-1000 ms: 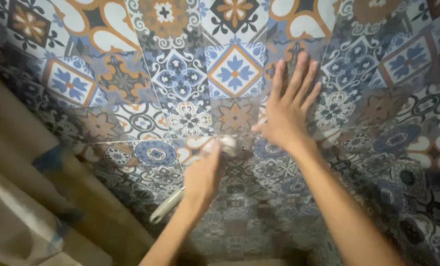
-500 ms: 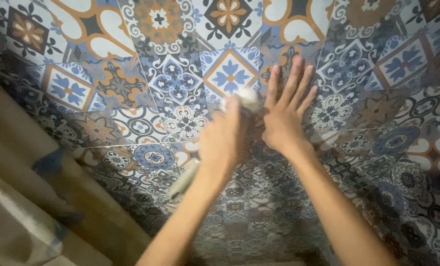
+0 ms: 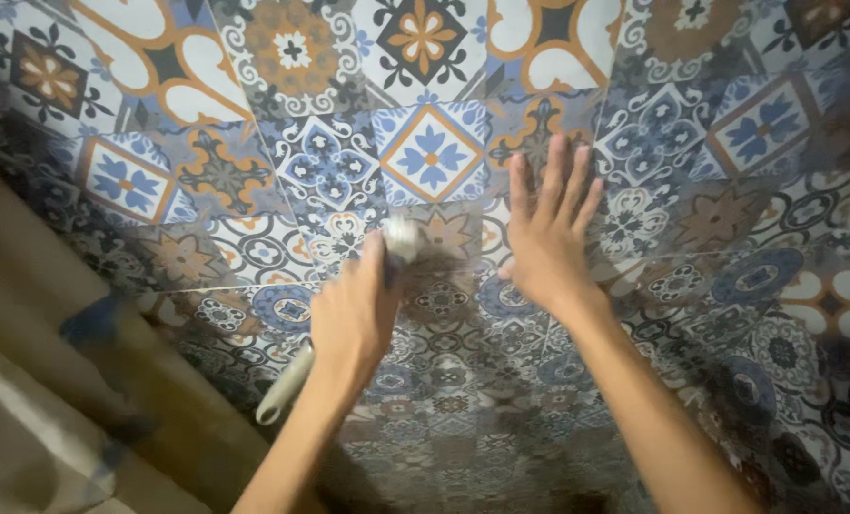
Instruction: The person scrubs a tiled wall using a brush, moving systematically across the surface to clean the grout lines and tile faces. The camera is head-mounted and shakes significantly during the task.
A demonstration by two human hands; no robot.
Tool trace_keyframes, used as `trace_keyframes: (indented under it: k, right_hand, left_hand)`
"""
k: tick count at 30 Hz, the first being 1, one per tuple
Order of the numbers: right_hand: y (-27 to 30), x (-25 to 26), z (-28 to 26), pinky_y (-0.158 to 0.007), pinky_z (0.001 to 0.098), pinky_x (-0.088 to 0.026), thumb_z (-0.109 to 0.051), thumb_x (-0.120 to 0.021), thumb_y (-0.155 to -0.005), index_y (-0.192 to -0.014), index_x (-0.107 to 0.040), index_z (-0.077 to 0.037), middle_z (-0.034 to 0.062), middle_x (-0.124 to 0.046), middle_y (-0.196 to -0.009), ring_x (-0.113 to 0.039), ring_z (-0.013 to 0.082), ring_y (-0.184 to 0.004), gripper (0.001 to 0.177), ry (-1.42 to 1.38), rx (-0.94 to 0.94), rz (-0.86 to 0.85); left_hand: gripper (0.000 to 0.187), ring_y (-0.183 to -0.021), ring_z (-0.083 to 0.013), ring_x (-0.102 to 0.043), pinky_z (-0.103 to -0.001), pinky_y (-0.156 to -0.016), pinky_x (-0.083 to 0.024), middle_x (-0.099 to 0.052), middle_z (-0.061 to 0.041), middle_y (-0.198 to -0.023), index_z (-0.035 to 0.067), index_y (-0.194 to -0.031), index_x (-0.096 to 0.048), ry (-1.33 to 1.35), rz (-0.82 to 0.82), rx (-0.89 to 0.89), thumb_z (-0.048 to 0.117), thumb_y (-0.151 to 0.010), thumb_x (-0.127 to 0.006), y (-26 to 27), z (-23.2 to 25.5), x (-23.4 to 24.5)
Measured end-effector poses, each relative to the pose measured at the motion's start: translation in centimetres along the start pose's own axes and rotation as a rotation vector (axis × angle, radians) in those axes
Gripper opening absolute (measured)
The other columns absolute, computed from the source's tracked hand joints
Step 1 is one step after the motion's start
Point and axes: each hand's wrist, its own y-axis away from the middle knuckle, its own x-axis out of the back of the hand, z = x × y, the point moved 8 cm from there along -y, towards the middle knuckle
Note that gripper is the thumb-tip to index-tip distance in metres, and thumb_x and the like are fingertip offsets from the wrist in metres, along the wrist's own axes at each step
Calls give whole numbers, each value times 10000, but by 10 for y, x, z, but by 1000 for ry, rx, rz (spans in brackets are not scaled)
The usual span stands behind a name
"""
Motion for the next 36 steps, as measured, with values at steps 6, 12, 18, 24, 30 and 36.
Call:
trace_keyframes:
  k: [6,12,18,24,30,36]
  right_hand:
    - [3,-6,5,-1115,824,33,-182,-899,-672,-1610,53,15,410,196,-1585,174,657,-1453,1350,62,-7,-10]
    - [2,-7,5,-1116,815,54,-11,-789,-711,-1616,63,5,406,202,-1589,187,652,-1450,1243,48,16,6]
    - [-2,-14,5,-1097,827,104,-322,-909,-709,-1599,93,-8,407,263,-1552,264,634,-1415,1376,-40,-13,-78]
    - [2,-5,2,-1086,836,98,-349,-903,-735,-1621,87,-9,405,258,-1570,265,641,-1425,1372,-43,39,-38]
    - [2,-9,9,-1093,841,71,-317,-921,-690,-1607,78,-16,394,244,-1571,235,647,-1429,1389,-49,14,-69]
    - [5,-7,12,-1107,829,55,-235,-886,-747,-1655,50,-25,393,221,-1610,211,648,-1454,1320,0,74,-25]
  left_hand:
    - [467,-665,-438,-684,-557,-534,-527,-692,-225,-865,140,-1354,-422,108,137,-25,287,-960,-626,-38,43,34]
    - [385,-707,-434,-693,-535,-553,-539,-668,-226,-978,230,-1295,-452,104,83,-255,210,-961,-644,-13,80,-32]
    - [588,-652,-434,-694,-530,-573,-554,-643,-276,-1105,296,-1386,-445,-19,-70,-158,145,-855,-646,30,4,-57]
    - [578,-769,-453,-690,-581,-606,-512,-720,-212,-894,188,-1335,-492,-6,8,47,425,-878,-756,2,-32,15]
    - [534,-771,-470,-686,-583,-633,-508,-731,-224,-845,152,-1335,-502,-2,161,77,336,-895,-743,-38,3,77]
    - [533,-724,-451,-695,-578,-563,-523,-706,-217,-870,142,-1379,-404,36,128,-69,259,-945,-690,-40,53,19]
